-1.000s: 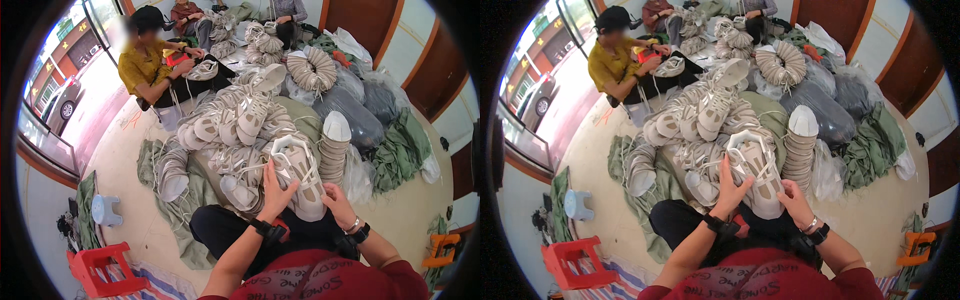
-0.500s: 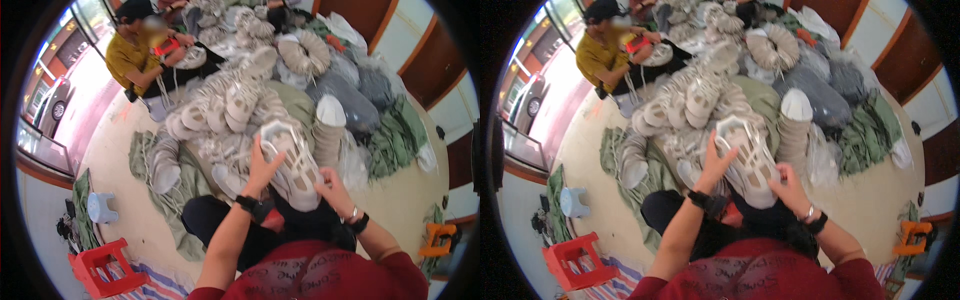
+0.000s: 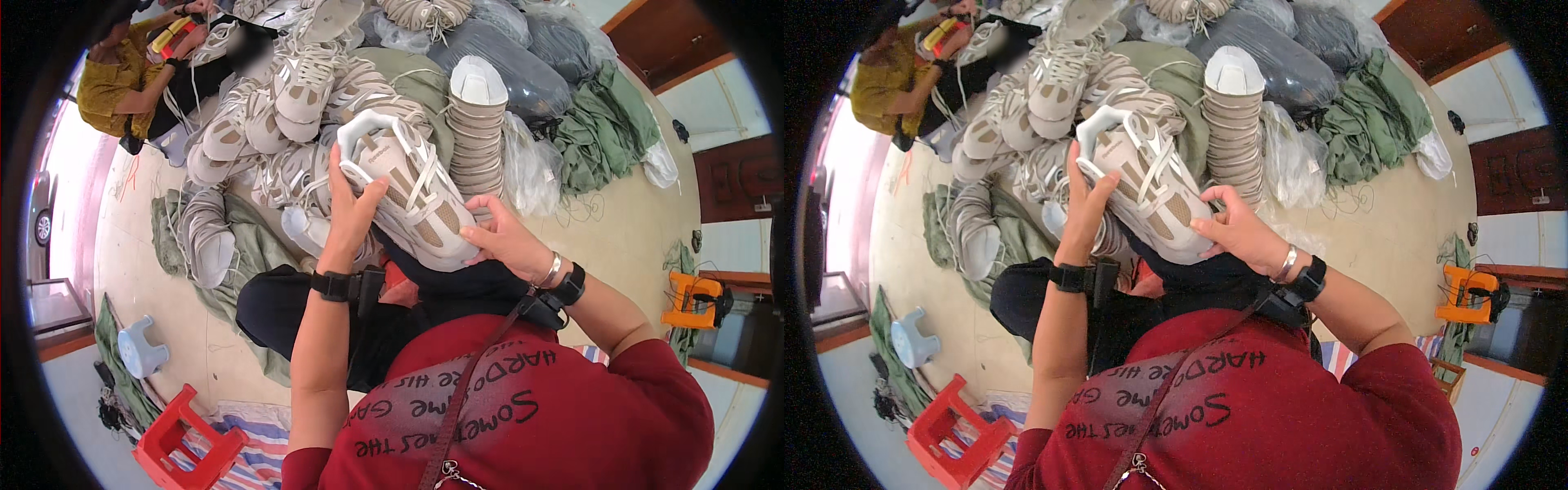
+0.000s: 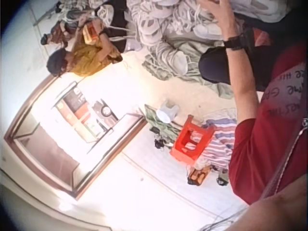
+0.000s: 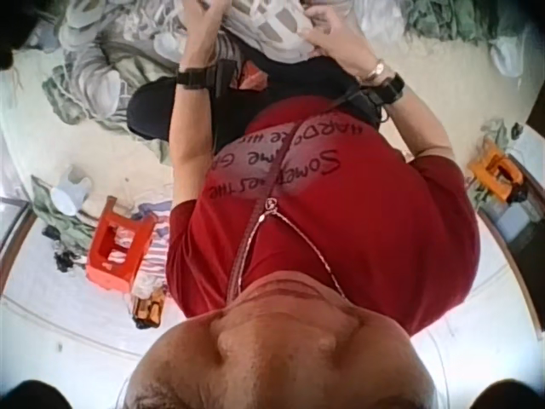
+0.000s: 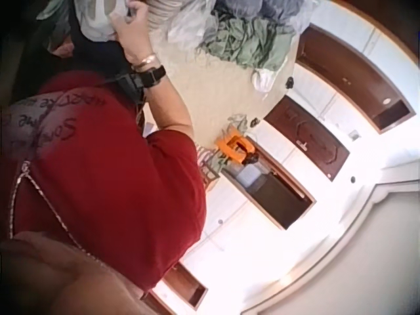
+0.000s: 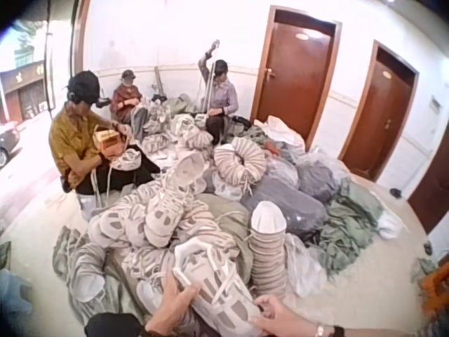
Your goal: The recorder is threading and lacing a white sneaker.
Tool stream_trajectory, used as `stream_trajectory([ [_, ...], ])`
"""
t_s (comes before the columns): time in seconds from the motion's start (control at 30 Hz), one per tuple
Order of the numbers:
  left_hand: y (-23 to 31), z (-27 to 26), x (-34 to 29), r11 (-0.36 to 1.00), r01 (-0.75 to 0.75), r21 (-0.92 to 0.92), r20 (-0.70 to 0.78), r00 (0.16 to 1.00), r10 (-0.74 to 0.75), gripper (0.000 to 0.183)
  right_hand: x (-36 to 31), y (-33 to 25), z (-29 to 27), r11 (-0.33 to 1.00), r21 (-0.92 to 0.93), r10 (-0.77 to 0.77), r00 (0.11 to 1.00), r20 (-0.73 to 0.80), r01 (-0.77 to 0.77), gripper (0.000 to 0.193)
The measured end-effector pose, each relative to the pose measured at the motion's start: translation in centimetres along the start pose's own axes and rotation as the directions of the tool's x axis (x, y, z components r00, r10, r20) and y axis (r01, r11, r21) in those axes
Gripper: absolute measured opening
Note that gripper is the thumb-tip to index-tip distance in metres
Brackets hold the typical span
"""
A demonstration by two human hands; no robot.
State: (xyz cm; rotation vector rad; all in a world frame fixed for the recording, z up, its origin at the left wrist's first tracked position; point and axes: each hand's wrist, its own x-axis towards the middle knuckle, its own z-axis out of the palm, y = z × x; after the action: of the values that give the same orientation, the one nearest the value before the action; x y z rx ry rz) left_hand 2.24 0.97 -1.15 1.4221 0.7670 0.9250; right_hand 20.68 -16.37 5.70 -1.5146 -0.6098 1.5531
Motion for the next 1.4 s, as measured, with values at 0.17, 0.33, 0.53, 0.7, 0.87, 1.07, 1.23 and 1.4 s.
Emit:
stream_trajectory([
  [0.17,1.0,0.3,-0.7,0.991,0.109,-0.081,-0.018,0.994,-0.111,0.096,1.1,0.0,-0.9,0.998,-0.032,0.048,0.999,-0.004,-0.048,0.054],
  [0.33,0.1,0.1,-1.7,0.963,0.182,-0.199,-0.05,0.979,-0.195,0.1,1.2,-0.3,-0.3,0.977,-0.21,0.052,0.998,0.034,-0.044,0.067],
  [0.53,1.3,0.4,-0.7,0.968,0.212,-0.138,-0.032,0.975,-0.218,0.092,1.8,-1.4,-0.8,0.749,-0.661,0.003,0.998,0.066,0.042,0.068],
  [0.7,0.8,0.6,-0.5,0.977,0.183,-0.106,-0.059,0.98,-0.19,0.084,0.7,-1.3,1.0,0.083,-0.847,-0.67,0.658,0.343,0.526,0.053],
  [0.87,0.4,0.9,-0.7,0.986,0.165,-0.029,-0.069,0.984,-0.167,0.088,1.0,0.1,1.2,0.109,-0.766,-0.653,0.626,0.426,0.634,0.034],
  [1.07,0.3,1.5,-2.3,0.995,0.091,0.045,-0.069,0.994,-0.088,0.091,1.2,1.5,-0.2,0.065,-0.721,-0.63,0.588,0.507,0.69,0.029],
  [1.23,1.7,2.2,-3.1,0.991,0.128,0.03,-0.075,0.989,-0.125,0.091,0.3,1.3,-0.7,0.094,-0.704,-0.618,0.596,0.513,0.704,0.03],
  [1.4,1.6,2.2,-3.3,0.952,0.119,0.28,-0.113,0.989,-0.09,0.089,1.1,1.6,-2.2,0.104,-0.639,-0.607,0.557,0.567,0.762,0.03],
])
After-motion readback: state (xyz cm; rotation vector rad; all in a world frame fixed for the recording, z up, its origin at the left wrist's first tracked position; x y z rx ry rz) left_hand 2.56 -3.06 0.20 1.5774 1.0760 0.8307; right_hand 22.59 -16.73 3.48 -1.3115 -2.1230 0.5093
